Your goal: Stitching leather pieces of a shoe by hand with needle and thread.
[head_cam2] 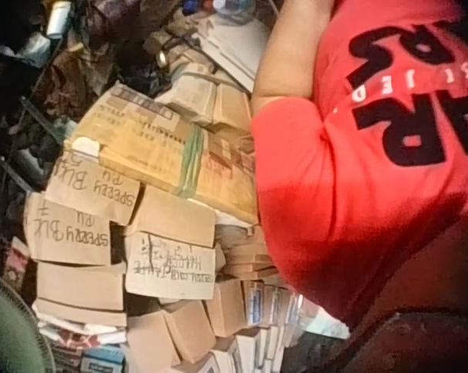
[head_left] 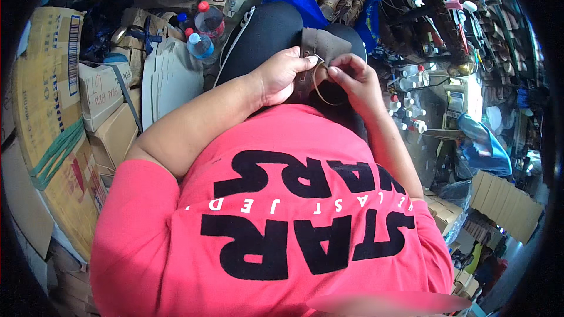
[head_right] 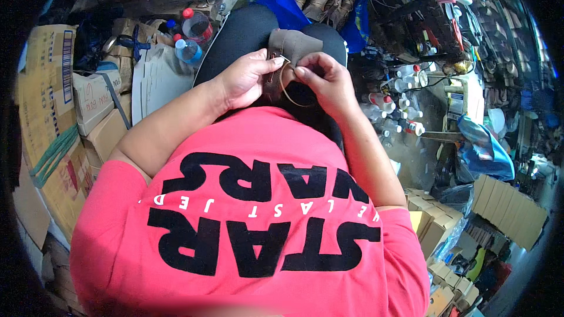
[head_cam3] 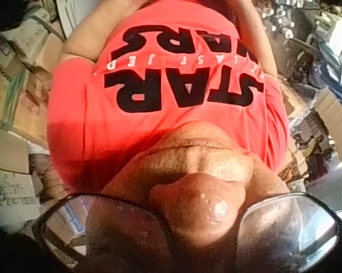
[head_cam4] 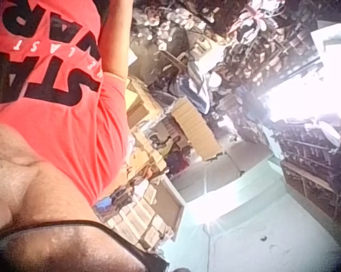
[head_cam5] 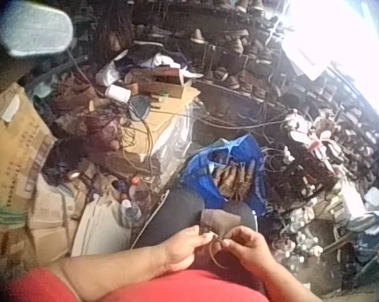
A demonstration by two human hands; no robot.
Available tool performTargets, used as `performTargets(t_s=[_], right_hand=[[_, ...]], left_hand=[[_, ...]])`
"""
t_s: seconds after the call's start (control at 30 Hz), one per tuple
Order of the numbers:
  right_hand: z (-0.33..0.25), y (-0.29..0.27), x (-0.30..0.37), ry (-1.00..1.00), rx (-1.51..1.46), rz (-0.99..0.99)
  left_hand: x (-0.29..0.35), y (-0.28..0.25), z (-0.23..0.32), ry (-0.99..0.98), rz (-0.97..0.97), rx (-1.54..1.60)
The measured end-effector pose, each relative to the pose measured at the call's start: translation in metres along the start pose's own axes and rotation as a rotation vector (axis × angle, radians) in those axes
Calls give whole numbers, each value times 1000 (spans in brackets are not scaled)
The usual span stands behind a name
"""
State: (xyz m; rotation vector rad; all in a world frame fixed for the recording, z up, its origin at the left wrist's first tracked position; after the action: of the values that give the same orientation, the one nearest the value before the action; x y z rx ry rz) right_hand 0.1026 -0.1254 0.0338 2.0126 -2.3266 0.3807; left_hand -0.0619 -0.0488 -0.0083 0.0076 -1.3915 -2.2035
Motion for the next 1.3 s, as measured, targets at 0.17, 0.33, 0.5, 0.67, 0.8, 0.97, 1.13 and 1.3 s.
performTargets(t_s=[0.17,0.33,0.5,0.67,0.8,0.97,1.13,1.3], right_hand=[[4,-2,6,-15,-108,36],[8,6,-4,-6,-137,11],[-15,-30,-5,-90,248,200],[-5,-20,-25,11,345,72],[5,-13,-30,75,375,51],[9,-17,-34,49,300,-32],[13,-34,-35,161,372,16],[9,-24,-38,127,196,-138]], left_hand=[[7,-1,-7,-35,52,-146],[9,19,16,-43,71,-423],[37,40,68,230,113,-1780],[26,73,63,951,-87,-2197],[17,74,60,941,-180,-2348],[15,59,71,717,-317,-2471],[50,49,140,628,-173,-2530],[66,49,157,660,82,-1410]])
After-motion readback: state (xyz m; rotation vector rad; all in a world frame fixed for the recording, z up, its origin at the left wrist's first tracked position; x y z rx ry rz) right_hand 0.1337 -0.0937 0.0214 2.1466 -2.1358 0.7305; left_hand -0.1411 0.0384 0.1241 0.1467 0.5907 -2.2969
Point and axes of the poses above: each hand's wrist, its own x-axis away from the middle knuckle, its own y-axis out of the palm, z = x × y, the point moved 3 cm from there along -x, towards the middle knuckle
